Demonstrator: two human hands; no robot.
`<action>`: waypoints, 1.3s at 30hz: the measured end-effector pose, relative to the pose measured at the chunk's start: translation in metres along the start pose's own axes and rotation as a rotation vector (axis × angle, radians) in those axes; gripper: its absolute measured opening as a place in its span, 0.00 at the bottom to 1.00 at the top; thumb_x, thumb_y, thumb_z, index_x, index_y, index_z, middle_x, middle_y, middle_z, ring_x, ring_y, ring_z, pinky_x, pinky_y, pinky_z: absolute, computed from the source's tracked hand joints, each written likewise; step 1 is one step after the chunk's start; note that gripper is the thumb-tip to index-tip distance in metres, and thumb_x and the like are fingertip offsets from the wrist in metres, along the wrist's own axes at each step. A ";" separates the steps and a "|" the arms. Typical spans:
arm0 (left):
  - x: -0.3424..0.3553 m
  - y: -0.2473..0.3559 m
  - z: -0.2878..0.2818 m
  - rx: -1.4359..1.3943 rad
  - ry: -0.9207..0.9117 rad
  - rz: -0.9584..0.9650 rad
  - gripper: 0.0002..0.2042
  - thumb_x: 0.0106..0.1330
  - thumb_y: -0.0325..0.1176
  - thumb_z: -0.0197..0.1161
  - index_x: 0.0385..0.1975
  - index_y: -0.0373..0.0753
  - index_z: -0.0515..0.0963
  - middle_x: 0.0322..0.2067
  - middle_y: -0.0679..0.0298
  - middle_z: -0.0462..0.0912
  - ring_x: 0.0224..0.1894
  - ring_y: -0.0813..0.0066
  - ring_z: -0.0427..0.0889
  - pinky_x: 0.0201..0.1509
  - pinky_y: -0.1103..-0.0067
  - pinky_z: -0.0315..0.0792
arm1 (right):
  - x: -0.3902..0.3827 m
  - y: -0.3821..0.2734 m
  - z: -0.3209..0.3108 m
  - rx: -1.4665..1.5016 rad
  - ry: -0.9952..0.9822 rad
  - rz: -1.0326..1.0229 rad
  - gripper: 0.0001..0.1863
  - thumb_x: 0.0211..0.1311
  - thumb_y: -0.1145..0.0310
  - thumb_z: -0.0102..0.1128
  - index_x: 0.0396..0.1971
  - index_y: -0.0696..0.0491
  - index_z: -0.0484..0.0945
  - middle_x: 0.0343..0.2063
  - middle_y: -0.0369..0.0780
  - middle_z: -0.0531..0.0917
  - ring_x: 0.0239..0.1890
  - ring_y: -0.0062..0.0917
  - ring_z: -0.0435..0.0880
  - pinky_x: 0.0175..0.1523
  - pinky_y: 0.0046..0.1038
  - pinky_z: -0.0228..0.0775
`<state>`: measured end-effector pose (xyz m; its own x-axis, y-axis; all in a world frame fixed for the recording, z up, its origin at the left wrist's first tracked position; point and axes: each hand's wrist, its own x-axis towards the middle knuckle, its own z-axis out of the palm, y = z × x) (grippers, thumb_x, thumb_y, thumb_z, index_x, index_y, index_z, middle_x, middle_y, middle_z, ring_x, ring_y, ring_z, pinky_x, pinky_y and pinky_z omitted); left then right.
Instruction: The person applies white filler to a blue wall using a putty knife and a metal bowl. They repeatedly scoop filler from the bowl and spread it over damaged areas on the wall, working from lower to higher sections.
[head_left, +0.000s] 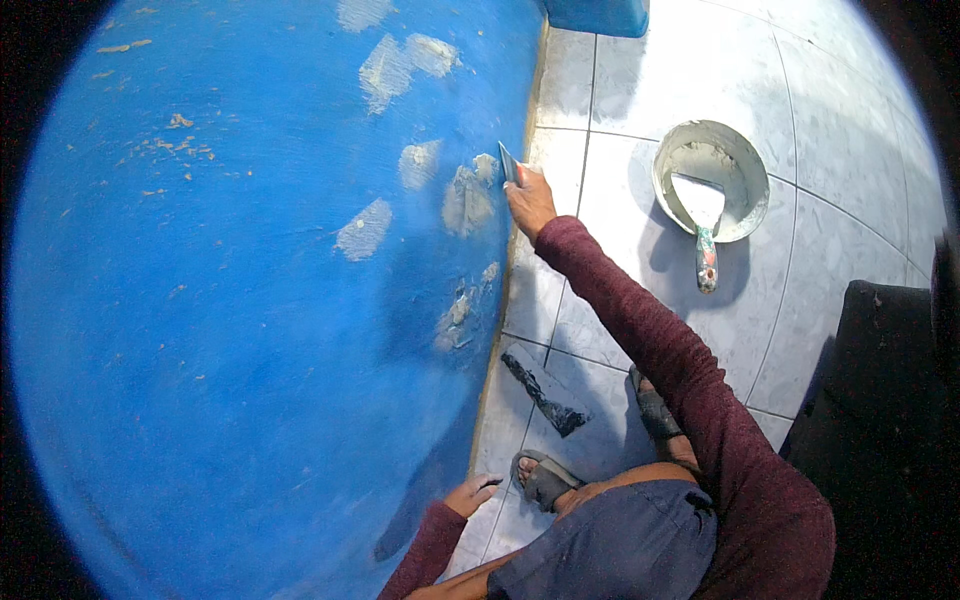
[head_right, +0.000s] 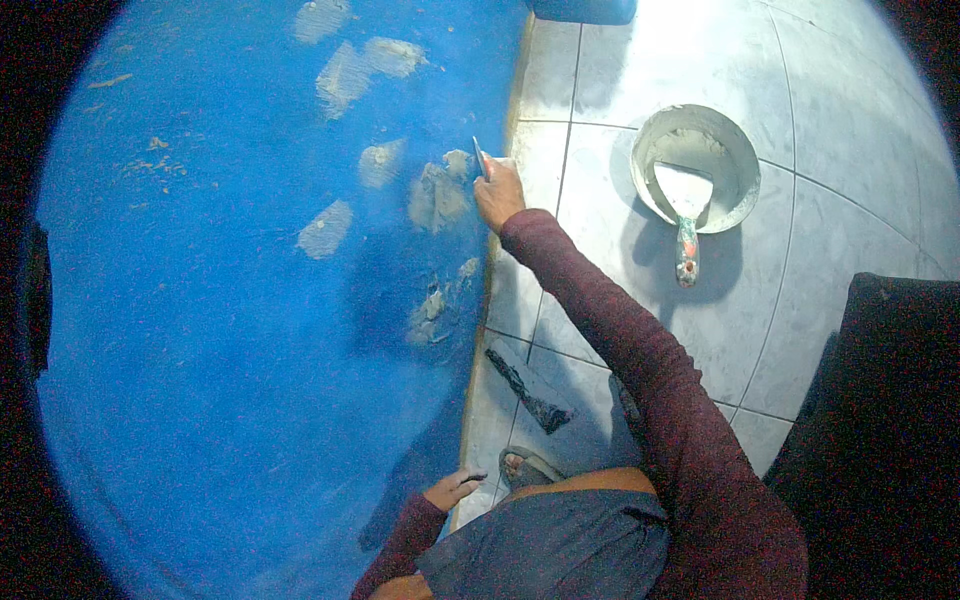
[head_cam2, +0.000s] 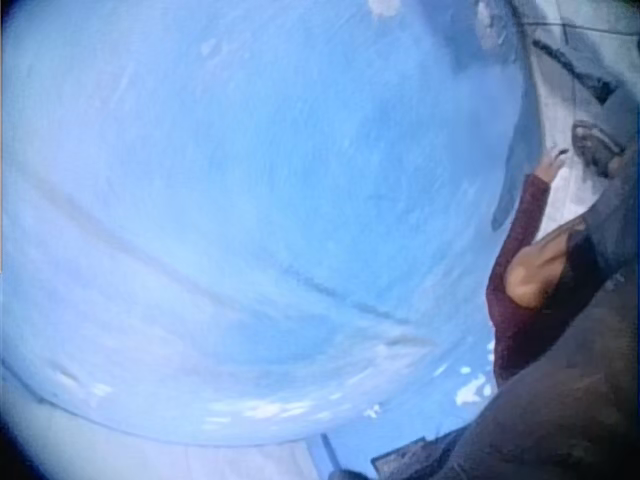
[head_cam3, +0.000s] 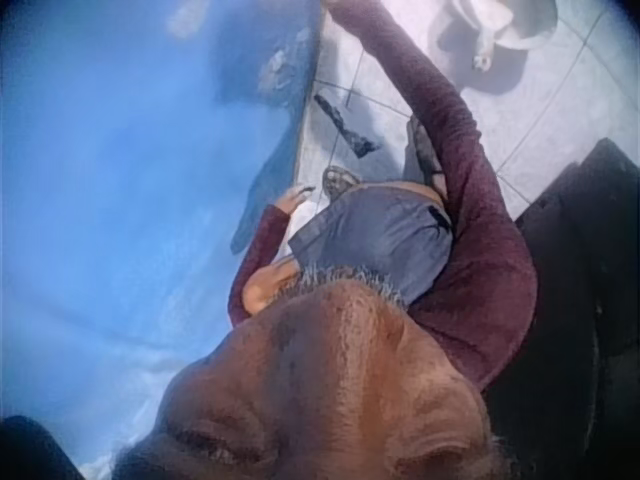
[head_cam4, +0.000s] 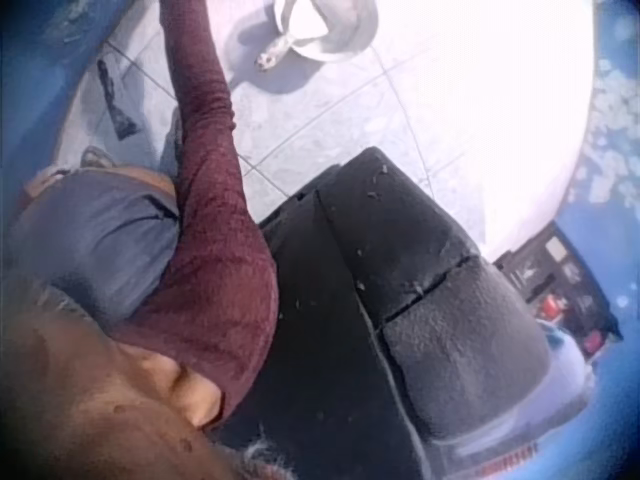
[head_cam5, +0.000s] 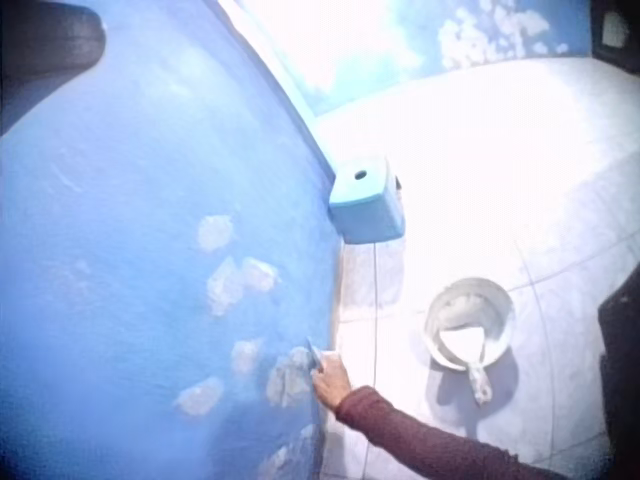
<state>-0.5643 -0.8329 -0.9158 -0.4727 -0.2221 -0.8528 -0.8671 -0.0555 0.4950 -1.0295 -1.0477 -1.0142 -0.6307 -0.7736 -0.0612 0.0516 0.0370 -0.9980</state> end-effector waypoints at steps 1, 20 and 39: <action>0.001 -0.003 0.000 0.011 -0.011 -0.004 0.19 0.69 0.40 0.49 0.56 0.37 0.69 0.53 0.54 0.73 0.58 0.63 0.69 0.62 0.74 0.60 | 0.001 -0.002 0.001 -0.045 0.047 -0.087 0.22 0.54 0.76 0.48 0.52 0.59 0.70 0.36 0.50 0.72 0.42 0.43 0.70 0.50 0.38 0.64; 0.002 0.006 0.003 0.039 -0.013 0.004 0.19 0.69 0.39 0.49 0.56 0.38 0.69 0.52 0.53 0.74 0.57 0.62 0.70 0.61 0.73 0.61 | -0.066 0.007 0.018 -0.173 0.097 -0.366 0.24 0.59 0.79 0.44 0.57 0.53 0.69 0.43 0.49 0.72 0.46 0.38 0.72 0.53 0.32 0.63; -0.002 0.089 -0.018 0.141 0.113 0.131 0.19 0.69 0.38 0.48 0.56 0.36 0.69 0.53 0.52 0.74 0.54 0.60 0.74 0.59 0.72 0.64 | -0.203 -0.001 -0.069 0.913 -0.437 0.770 0.16 0.60 0.67 0.58 0.46 0.56 0.69 0.36 0.36 0.77 0.37 0.22 0.80 0.42 0.31 0.76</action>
<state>-0.6377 -0.8548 -0.8672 -0.5687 -0.3262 -0.7551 -0.8168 0.1161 0.5651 -0.9546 -0.8473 -1.0018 0.0972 -0.8959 -0.4334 0.9116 0.2549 -0.3225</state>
